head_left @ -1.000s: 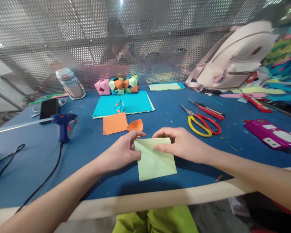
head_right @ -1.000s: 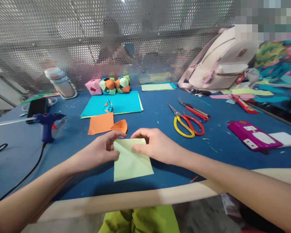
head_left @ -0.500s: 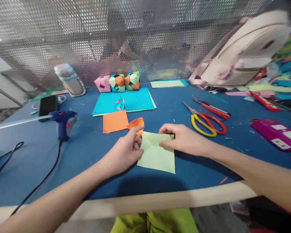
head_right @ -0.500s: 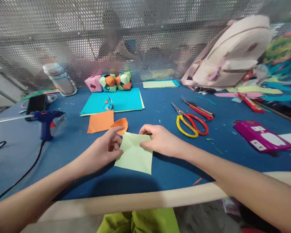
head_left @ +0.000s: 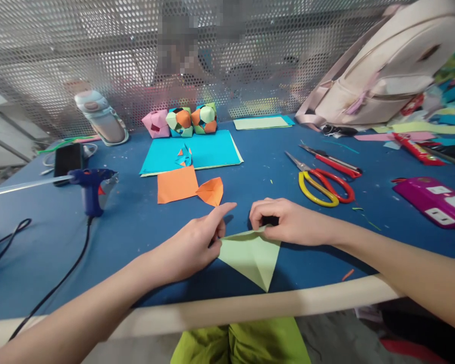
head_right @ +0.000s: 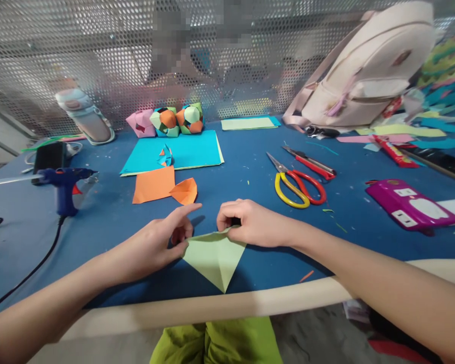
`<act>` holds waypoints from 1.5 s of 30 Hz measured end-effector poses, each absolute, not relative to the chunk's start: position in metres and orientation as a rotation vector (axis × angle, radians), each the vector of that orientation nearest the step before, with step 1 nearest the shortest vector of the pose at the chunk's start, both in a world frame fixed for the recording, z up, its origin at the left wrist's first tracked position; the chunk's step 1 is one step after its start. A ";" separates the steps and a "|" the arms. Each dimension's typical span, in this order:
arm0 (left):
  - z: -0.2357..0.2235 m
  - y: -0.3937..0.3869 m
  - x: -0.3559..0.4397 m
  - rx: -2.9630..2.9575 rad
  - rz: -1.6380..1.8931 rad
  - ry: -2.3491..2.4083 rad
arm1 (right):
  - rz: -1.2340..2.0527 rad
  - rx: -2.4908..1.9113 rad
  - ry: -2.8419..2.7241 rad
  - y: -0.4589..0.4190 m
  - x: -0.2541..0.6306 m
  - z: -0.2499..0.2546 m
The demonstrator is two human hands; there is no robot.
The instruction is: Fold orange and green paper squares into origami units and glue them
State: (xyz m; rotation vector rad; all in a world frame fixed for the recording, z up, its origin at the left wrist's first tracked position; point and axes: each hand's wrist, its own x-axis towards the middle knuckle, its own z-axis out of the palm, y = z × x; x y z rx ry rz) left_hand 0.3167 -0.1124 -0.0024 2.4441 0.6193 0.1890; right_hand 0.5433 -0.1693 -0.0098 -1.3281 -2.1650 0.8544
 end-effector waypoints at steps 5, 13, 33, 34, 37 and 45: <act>-0.003 -0.109 0.311 2.529 0.120 0.544 | 0.686 -1.263 -2.280 -0.173 0.541 -0.013; -0.012 -0.100 0.312 2.699 0.313 0.514 | 0.190 -1.035 -2.308 -0.171 0.546 -0.025; 0.001 -0.087 0.307 2.539 0.141 0.393 | 0.353 -0.562 -2.546 -0.179 0.543 -0.021; 0.001 -0.087 0.306 2.542 0.134 0.386 | 0.352 -0.569 -2.555 -0.179 0.543 -0.020; 0.000 -0.086 0.306 2.542 0.128 0.383 | 0.332 -0.586 -2.575 -0.180 0.543 -0.019; 0.010 -0.089 0.306 2.474 0.063 0.432 | 0.270 -0.588 -2.551 -0.180 0.543 -0.022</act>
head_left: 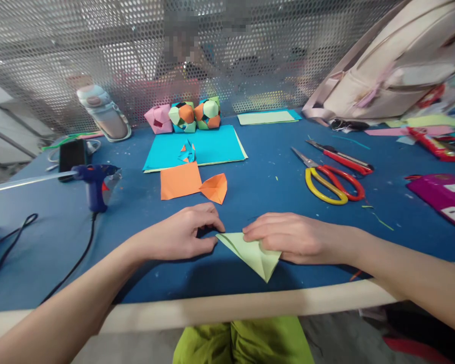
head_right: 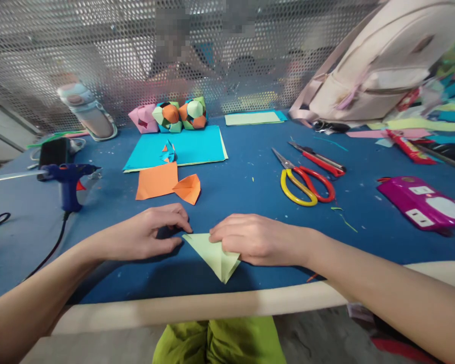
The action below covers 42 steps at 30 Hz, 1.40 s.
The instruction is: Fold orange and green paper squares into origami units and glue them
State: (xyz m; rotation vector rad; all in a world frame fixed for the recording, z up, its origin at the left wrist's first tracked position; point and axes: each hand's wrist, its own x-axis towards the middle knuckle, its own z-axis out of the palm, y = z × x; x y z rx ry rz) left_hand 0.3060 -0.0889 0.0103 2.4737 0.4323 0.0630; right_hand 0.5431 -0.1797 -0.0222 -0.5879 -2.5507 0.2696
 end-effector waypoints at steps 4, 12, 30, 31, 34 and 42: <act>0.006 -0.092 0.307 2.521 0.124 0.452 | 0.229 -0.667 -2.502 -0.179 0.545 -0.025; -0.003 -0.089 0.308 2.606 0.218 0.550 | 0.013 -0.698 -2.474 -0.181 0.545 -0.036; 0.001 -0.086 0.306 2.492 0.253 0.594 | -0.351 -0.650 -2.689 -0.187 0.541 -0.024; 0.002 -0.086 0.306 2.482 0.255 0.588 | -0.357 -0.658 -2.697 -0.188 0.541 -0.024; 0.005 -0.086 0.305 2.468 0.245 0.551 | -0.355 -0.675 -2.703 -0.188 0.540 -0.024; 0.005 -0.087 0.306 2.446 0.219 0.569 | -0.379 -0.651 -2.680 -0.187 0.539 -0.025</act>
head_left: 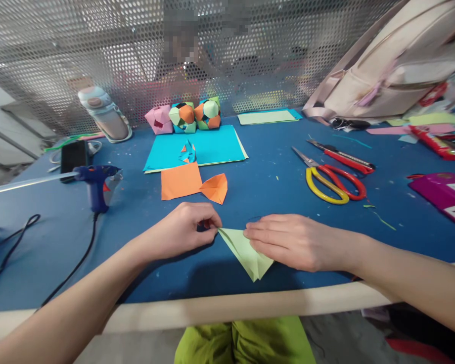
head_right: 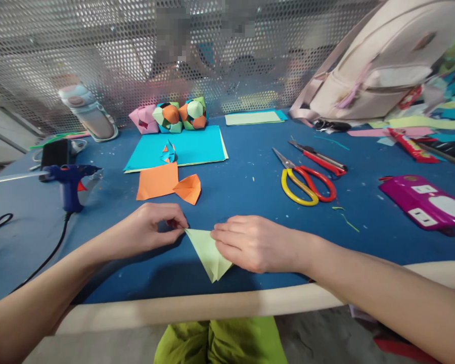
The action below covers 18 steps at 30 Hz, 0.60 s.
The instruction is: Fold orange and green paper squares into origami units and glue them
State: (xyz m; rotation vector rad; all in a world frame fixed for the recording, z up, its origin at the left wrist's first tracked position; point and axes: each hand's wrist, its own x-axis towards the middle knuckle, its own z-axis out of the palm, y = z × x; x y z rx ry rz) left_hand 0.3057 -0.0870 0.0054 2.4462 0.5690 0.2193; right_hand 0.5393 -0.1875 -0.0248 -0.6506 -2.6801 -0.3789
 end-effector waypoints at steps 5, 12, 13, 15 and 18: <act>0.000 -0.088 0.307 2.539 0.236 0.585 | -0.429 -0.654 -2.675 -0.188 0.538 -0.024; -0.003 -0.090 0.309 2.681 0.249 0.542 | -0.484 -0.644 -2.700 -0.189 0.536 -0.021; -0.004 -0.090 0.309 2.693 0.245 0.541 | -0.491 -0.640 -2.703 -0.189 0.536 -0.021; -0.006 -0.089 0.309 2.714 0.234 0.541 | -0.512 -0.634 -2.707 -0.189 0.535 -0.021; -0.008 -0.087 0.308 2.750 0.234 0.537 | -0.540 -0.625 -2.712 -0.190 0.534 -0.020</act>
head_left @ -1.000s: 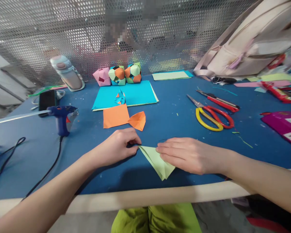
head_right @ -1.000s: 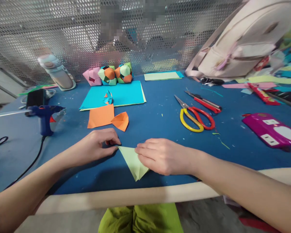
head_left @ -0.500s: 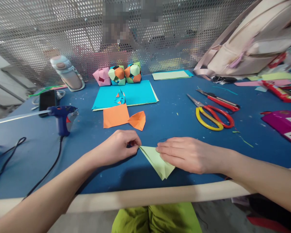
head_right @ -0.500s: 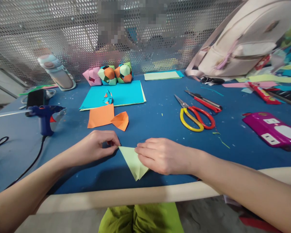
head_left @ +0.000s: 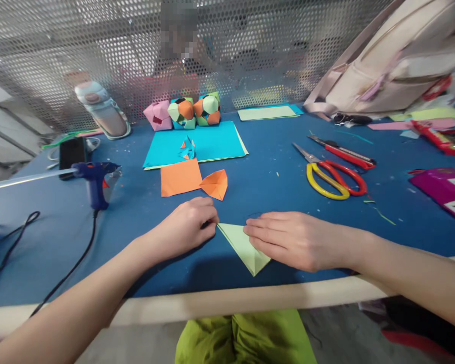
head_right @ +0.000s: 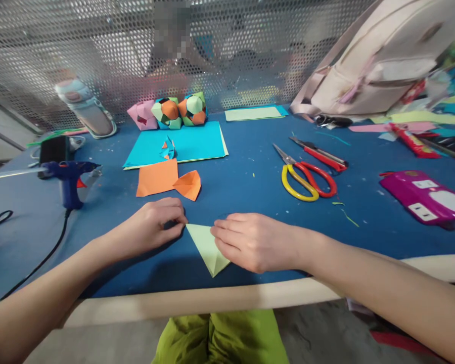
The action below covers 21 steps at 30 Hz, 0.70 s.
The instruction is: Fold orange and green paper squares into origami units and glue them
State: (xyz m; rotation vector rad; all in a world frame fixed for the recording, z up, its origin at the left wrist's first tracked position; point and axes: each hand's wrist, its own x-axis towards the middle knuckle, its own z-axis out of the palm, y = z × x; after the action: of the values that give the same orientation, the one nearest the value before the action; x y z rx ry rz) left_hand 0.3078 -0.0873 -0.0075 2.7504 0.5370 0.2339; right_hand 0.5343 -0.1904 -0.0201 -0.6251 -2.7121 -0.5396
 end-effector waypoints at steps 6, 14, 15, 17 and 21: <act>0.003 -0.097 0.308 2.767 0.401 0.332 | -0.547 -0.645 -2.715 -0.191 0.535 -0.021; 0.004 -0.105 0.311 2.795 0.271 0.115 | -0.563 -0.619 -2.675 -0.190 0.535 -0.028; 0.003 -0.104 0.311 2.797 0.267 0.120 | -0.556 -0.609 -2.672 -0.190 0.535 -0.028; 0.001 -0.103 0.311 2.799 0.264 0.119 | -0.540 -0.594 -2.652 -0.189 0.534 -0.027; -0.001 -0.103 0.312 2.791 0.248 0.113 | -0.516 -0.584 -2.665 -0.189 0.535 -0.024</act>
State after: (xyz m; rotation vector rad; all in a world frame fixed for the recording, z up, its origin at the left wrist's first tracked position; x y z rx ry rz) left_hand 0.3116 -0.1027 -0.0011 2.7908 0.1130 0.2484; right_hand 0.5346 -0.1887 -0.0242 -0.5842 -2.6649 -0.5165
